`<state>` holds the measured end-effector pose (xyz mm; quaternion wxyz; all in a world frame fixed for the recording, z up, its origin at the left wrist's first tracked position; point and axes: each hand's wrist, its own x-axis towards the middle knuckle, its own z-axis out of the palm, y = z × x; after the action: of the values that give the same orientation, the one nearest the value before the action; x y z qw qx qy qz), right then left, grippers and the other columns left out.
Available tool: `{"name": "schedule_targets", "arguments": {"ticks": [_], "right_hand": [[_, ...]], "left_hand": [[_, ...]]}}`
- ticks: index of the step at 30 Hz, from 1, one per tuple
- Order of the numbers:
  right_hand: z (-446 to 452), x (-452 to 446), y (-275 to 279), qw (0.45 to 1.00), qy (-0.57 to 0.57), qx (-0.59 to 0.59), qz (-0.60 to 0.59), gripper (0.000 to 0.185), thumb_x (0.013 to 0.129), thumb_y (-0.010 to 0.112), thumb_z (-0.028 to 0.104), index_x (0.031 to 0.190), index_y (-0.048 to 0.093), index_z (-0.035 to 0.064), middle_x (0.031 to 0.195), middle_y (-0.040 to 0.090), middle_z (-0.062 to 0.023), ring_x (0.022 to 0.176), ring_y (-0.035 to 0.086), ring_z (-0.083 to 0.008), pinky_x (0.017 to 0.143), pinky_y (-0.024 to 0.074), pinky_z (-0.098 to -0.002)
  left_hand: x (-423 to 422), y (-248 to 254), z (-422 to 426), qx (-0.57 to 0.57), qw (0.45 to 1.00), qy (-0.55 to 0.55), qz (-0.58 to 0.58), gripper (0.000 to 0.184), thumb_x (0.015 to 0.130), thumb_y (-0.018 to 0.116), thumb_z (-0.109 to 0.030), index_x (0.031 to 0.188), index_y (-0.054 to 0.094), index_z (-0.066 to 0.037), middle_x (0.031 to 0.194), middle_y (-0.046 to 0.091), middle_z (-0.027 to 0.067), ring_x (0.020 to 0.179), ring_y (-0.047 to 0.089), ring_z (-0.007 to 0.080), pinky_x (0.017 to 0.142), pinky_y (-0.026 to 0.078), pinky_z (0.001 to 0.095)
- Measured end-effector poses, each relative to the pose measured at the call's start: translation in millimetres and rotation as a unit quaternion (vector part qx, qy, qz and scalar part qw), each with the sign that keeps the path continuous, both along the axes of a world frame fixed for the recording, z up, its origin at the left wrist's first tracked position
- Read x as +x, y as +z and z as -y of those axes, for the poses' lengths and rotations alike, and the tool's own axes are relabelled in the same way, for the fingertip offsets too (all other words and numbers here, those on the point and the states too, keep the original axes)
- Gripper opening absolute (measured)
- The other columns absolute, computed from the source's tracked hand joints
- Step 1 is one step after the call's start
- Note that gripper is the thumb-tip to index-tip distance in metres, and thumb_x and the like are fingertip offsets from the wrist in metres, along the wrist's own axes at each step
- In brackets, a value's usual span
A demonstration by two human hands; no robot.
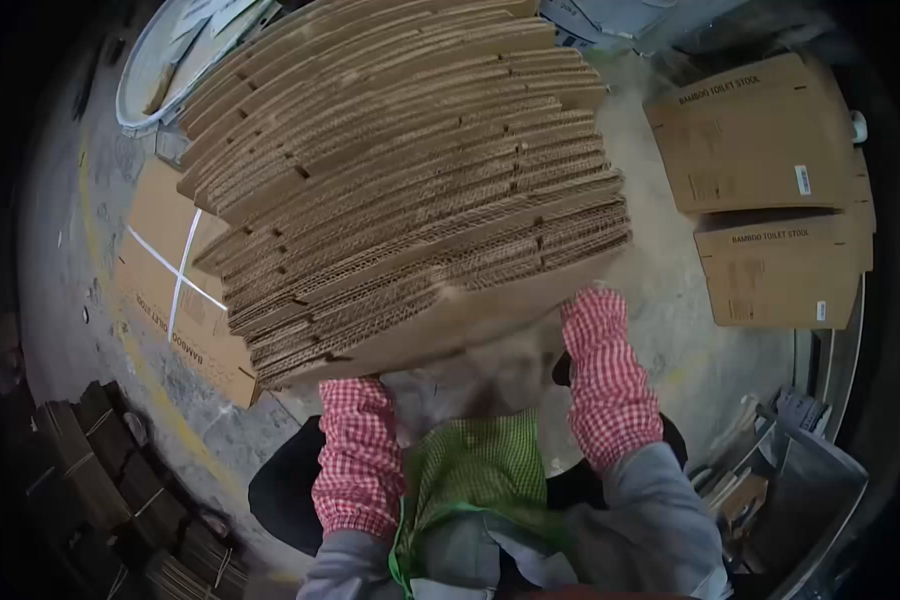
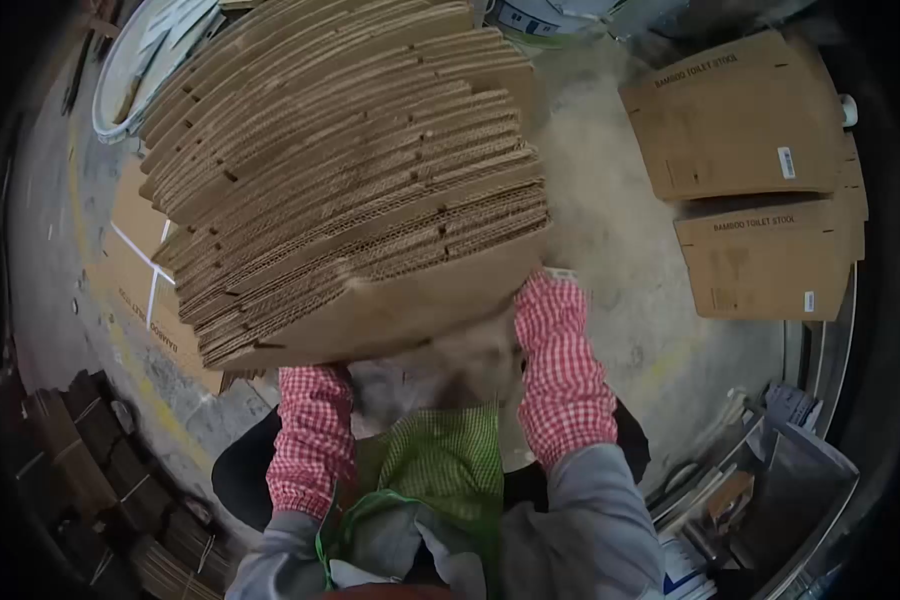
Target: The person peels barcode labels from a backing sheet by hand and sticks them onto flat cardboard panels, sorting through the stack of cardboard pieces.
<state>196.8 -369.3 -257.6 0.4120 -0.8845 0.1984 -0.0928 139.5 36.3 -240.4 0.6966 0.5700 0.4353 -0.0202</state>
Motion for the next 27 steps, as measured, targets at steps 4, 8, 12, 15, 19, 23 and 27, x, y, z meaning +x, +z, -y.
{"name": "schedule_targets", "arguments": {"ticks": [4,8,12,15,19,23,27], "right_hand": [[61.3,33.9,2.3,0.996,0.027,-0.062,0.058,0.032,0.084,0.056,0.025,0.107,0.064,0.0036,0.087,0.066,-0.0228,0.080,0.064,-0.0392,0.069,0.0500,-0.0436],[64.5,2.2,246.0,0.979,-0.040,-0.179,0.091,0.030,0.081,0.063,0.016,0.106,0.063,-0.0003,0.085,0.067,-0.0194,0.078,0.066,-0.0337,0.069,0.0521,-0.0390],[28.0,-94.1,375.0,0.978,0.004,0.094,0.184,0.029,0.087,0.063,0.010,0.112,0.061,-0.0049,0.082,0.067,-0.0068,0.073,0.062,-0.0089,0.067,0.0485,-0.0205],[-29.3,-176.5,395.7,0.932,0.132,0.286,0.177,0.021,0.087,0.062,0.006,0.105,0.065,-0.0037,0.078,0.067,-0.0048,0.070,0.061,-0.0069,0.062,0.0471,-0.0195],[-96.0,-248.0,355.8,0.910,0.221,0.326,0.130,0.018,0.087,0.063,0.008,0.101,0.066,-0.0014,0.074,0.065,-0.0011,0.067,0.059,-0.0042,0.059,0.0470,-0.0189],[-128.2,-301.6,326.9,0.910,0.106,0.383,0.120,0.015,0.088,0.063,0.008,0.098,0.066,-0.0020,0.079,0.065,-0.0007,0.070,0.058,-0.0045,0.059,0.0466,-0.0194],[-142.6,-344.6,296.0,0.961,0.150,0.220,0.080,0.023,0.090,0.061,0.019,0.098,0.065,-0.0026,0.081,0.068,-0.0086,0.071,0.063,-0.0150,0.062,0.0491,-0.0282]], "left_hand": [[-28.7,39.6,1.5,-0.022,0.999,-0.041,0.010,0.042,0.095,0.049,-0.022,0.130,0.046,0.002,0.123,0.053,0.0155,0.103,0.056,0.0246,0.085,0.047,0.0350],[-72.8,66.7,-0.8,0.031,0.998,0.045,0.038,0.028,0.089,0.056,-0.014,0.111,0.058,0.002,0.102,0.062,0.0104,0.089,0.061,0.0194,0.076,0.049,0.0295],[-122.4,185.4,79.3,0.176,0.954,-0.126,0.205,0.025,0.090,0.057,-0.014,0.110,0.059,0.001,0.103,0.063,0.0078,0.094,0.058,0.0160,0.086,0.045,0.0290],[-158.7,255.7,129.1,0.019,0.870,-0.370,0.326,0.046,0.094,0.053,-0.032,0.128,0.048,0.000,0.128,0.051,0.0119,0.118,0.049,0.0214,0.098,0.040,0.0337],[-205.6,291.3,156.3,-0.490,0.793,-0.306,0.192,0.055,0.092,0.058,-0.032,0.134,0.041,0.000,0.133,0.048,0.0100,0.117,0.050,0.0198,0.102,0.038,0.0381],[-231.5,260.0,122.6,-0.412,0.847,-0.272,0.198,0.029,0.090,0.058,-0.011,0.115,0.052,0.000,0.109,0.062,0.0086,0.098,0.062,0.0196,0.088,0.050,0.0335],[-243.5,271.3,99.8,-0.268,0.908,-0.248,0.203,0.028,0.088,0.058,-0.005,0.115,0.053,0.001,0.107,0.063,0.0088,0.095,0.063,0.0185,0.083,0.051,0.0318]]}}
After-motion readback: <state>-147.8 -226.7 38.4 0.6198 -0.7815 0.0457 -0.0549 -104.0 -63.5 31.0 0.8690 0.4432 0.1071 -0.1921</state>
